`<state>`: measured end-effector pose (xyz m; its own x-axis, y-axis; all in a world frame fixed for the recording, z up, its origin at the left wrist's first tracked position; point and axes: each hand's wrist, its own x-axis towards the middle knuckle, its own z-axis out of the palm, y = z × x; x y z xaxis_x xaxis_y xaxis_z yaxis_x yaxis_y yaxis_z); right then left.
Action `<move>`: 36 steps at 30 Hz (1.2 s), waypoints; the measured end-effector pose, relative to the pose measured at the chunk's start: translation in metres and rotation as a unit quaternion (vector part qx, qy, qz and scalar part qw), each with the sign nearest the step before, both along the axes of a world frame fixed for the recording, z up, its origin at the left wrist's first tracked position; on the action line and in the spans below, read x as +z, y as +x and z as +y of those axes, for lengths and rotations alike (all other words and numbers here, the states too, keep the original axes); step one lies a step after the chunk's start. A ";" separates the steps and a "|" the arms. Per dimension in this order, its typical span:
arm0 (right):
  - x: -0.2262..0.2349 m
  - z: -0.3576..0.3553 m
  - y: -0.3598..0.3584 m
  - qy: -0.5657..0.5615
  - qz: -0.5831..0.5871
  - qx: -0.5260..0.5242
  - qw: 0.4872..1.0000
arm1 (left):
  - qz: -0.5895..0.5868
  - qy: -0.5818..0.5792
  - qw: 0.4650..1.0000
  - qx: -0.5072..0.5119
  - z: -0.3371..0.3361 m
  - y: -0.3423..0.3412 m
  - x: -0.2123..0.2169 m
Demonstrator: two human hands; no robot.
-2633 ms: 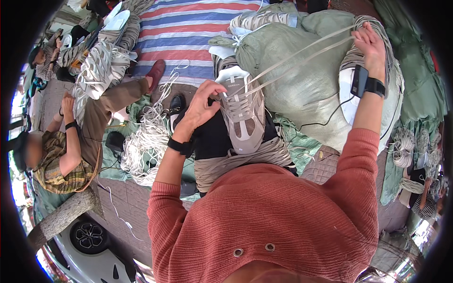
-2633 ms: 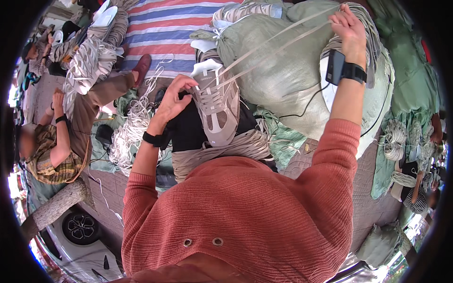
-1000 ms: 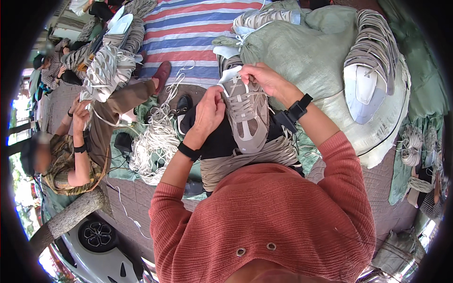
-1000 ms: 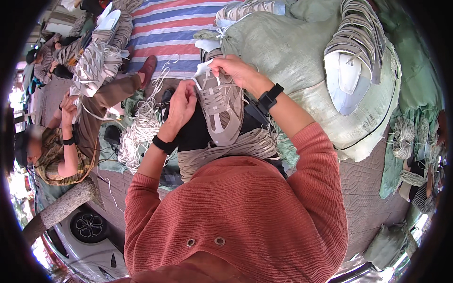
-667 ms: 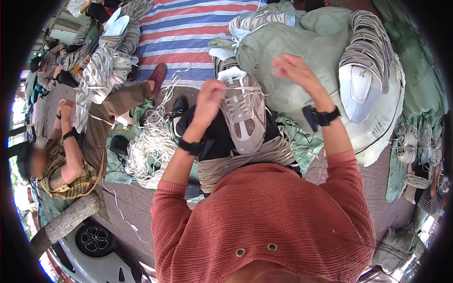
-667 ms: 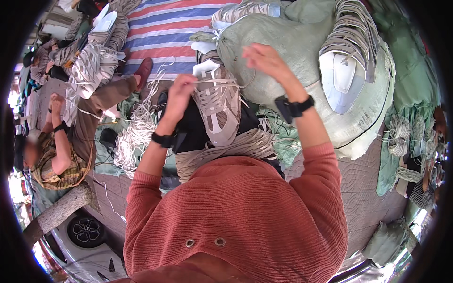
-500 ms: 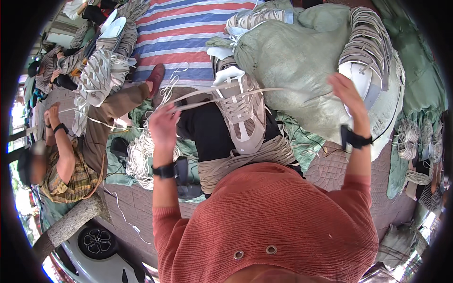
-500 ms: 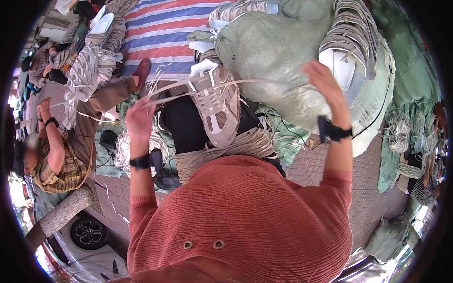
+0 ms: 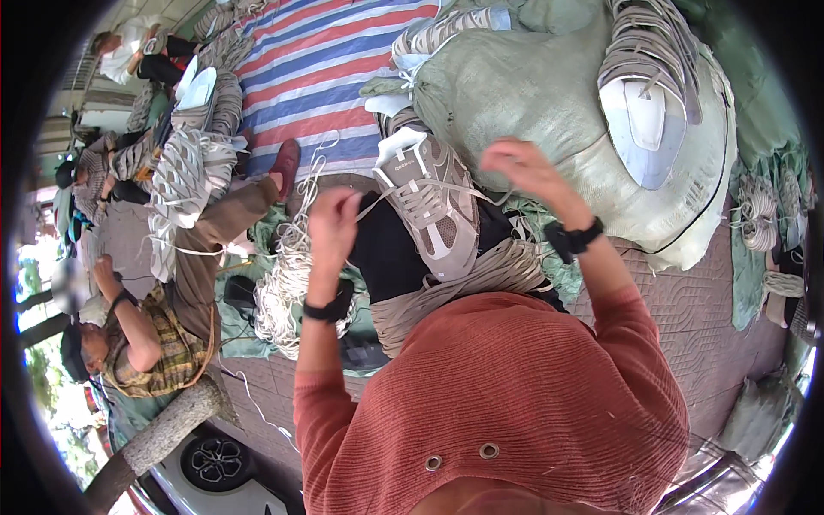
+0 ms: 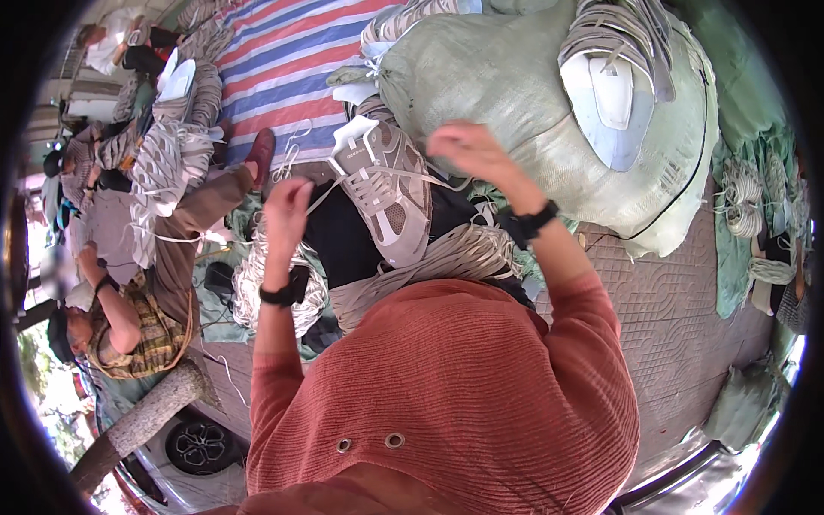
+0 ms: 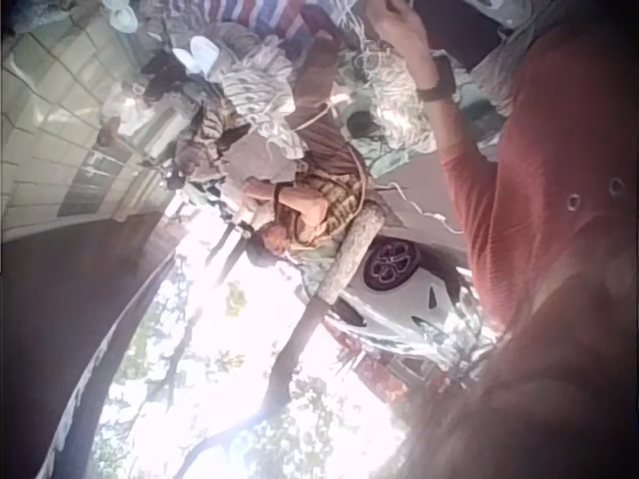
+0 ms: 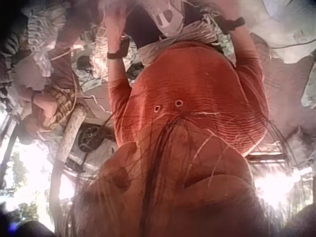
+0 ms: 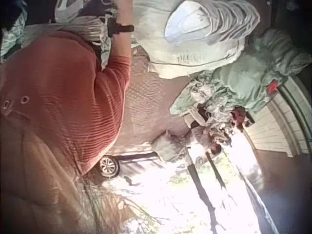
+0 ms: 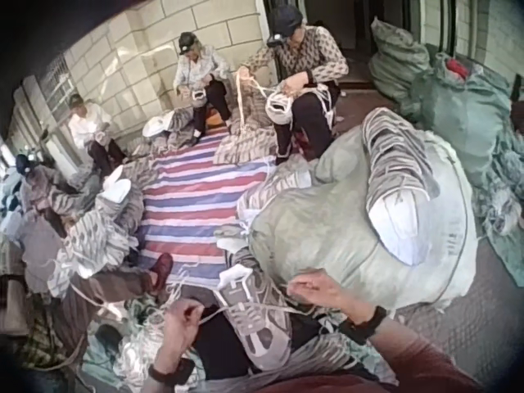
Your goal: The person sits on a mat and laces a beige sneaker by hand. They repeatedly thread the white shoelace through the eyelets, pull it tight, and adjust the fit, working on the shoe resting on their lap.
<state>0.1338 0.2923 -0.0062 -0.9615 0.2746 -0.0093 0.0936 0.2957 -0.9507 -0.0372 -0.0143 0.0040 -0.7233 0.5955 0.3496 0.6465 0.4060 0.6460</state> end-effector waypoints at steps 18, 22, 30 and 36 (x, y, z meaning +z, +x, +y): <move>-0.036 -0.043 -0.047 -0.050 0.006 0.082 0.995 | 0.014 -0.183 0.958 -0.222 0.101 0.006 0.014; -0.006 -0.038 -0.050 0.231 -0.066 0.080 0.967 | 0.019 -0.176 0.957 -0.229 0.100 0.007 0.010; -0.009 -0.009 -0.071 0.162 0.042 0.209 0.964 | 0.201 -0.133 0.948 -0.207 0.083 -0.014 0.023; -0.010 -0.010 -0.066 0.180 0.066 0.189 0.963 | 0.258 -0.075 0.946 0.182 -0.086 -0.185 0.088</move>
<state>0.0675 0.2825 -0.0166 -0.9799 -0.1319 0.1499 -0.1993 0.5982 -0.7762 -0.2219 -0.1003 0.0923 -0.6466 0.4108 0.6428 0.6597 0.7242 0.2008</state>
